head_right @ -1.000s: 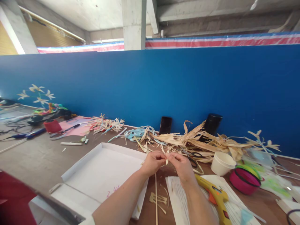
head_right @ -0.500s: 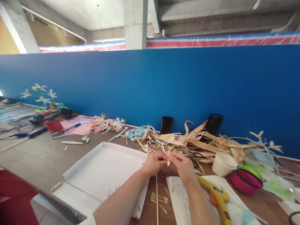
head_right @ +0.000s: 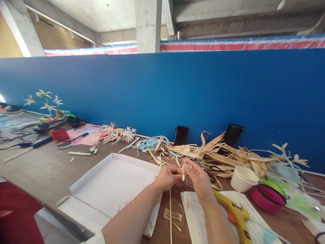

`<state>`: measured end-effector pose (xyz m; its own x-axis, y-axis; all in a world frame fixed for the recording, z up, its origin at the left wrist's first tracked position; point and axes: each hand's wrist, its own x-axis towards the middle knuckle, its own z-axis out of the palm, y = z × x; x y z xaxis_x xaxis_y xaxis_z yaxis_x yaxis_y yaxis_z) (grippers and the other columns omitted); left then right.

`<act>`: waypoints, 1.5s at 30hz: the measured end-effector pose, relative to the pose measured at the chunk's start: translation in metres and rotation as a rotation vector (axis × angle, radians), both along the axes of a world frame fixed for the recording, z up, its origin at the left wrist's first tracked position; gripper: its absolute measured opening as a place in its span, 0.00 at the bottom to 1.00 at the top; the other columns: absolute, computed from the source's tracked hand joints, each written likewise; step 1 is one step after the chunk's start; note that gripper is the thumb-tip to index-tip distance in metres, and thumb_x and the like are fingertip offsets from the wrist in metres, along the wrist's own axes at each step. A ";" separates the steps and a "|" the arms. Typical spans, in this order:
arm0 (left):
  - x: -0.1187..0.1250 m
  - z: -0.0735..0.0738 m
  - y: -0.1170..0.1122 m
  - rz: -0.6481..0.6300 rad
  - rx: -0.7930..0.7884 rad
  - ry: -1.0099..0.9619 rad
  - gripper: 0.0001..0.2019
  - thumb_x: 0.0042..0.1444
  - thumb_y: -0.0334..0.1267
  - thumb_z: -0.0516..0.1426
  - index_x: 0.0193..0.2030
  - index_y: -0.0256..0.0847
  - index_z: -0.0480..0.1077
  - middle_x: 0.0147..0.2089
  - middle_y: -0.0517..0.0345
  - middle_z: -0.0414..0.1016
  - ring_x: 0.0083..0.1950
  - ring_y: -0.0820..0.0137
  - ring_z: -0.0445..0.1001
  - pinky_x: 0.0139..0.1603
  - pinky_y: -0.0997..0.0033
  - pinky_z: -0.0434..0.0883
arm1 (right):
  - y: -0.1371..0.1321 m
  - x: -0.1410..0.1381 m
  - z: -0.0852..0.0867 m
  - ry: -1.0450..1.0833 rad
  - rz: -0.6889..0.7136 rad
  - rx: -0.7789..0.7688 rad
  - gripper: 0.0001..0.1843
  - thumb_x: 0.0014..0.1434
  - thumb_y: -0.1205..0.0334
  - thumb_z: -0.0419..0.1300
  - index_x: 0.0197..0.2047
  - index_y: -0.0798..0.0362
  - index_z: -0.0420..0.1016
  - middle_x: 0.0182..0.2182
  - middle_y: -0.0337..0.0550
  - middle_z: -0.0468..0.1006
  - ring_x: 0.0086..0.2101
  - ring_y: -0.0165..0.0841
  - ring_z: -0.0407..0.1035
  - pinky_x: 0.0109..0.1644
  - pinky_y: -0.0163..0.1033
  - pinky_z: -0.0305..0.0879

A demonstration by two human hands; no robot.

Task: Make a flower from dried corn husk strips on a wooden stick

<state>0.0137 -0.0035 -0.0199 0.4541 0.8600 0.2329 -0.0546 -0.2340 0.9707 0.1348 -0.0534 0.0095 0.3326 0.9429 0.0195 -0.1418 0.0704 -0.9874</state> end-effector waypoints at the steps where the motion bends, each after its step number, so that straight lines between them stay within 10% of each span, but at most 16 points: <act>1: 0.000 0.000 0.000 -0.005 -0.010 -0.006 0.04 0.39 0.32 0.58 0.24 0.34 0.73 0.22 0.62 0.67 0.23 0.78 0.61 0.23 0.78 0.58 | 0.000 0.001 0.000 0.001 0.013 -0.002 0.36 0.41 0.49 0.66 0.54 0.51 0.68 0.25 0.39 0.77 0.27 0.35 0.69 0.33 0.39 0.63; 18: -0.001 0.003 0.003 0.021 0.010 -0.121 0.08 0.39 0.38 0.62 0.25 0.34 0.73 0.26 0.58 0.69 0.28 0.76 0.64 0.29 0.78 0.61 | -0.004 0.003 0.002 -0.148 -0.054 0.165 0.24 0.50 0.51 0.60 0.50 0.49 0.72 0.30 0.40 0.75 0.36 0.35 0.67 0.41 0.37 0.60; 45: 0.000 0.002 0.008 0.126 0.040 -0.099 0.07 0.41 0.38 0.61 0.23 0.35 0.74 0.25 0.59 0.71 0.28 0.74 0.66 0.29 0.77 0.63 | 0.002 0.009 -0.010 -0.350 -0.149 0.063 0.16 0.45 0.49 0.63 0.33 0.51 0.77 0.19 0.34 0.69 0.23 0.30 0.59 0.29 0.35 0.54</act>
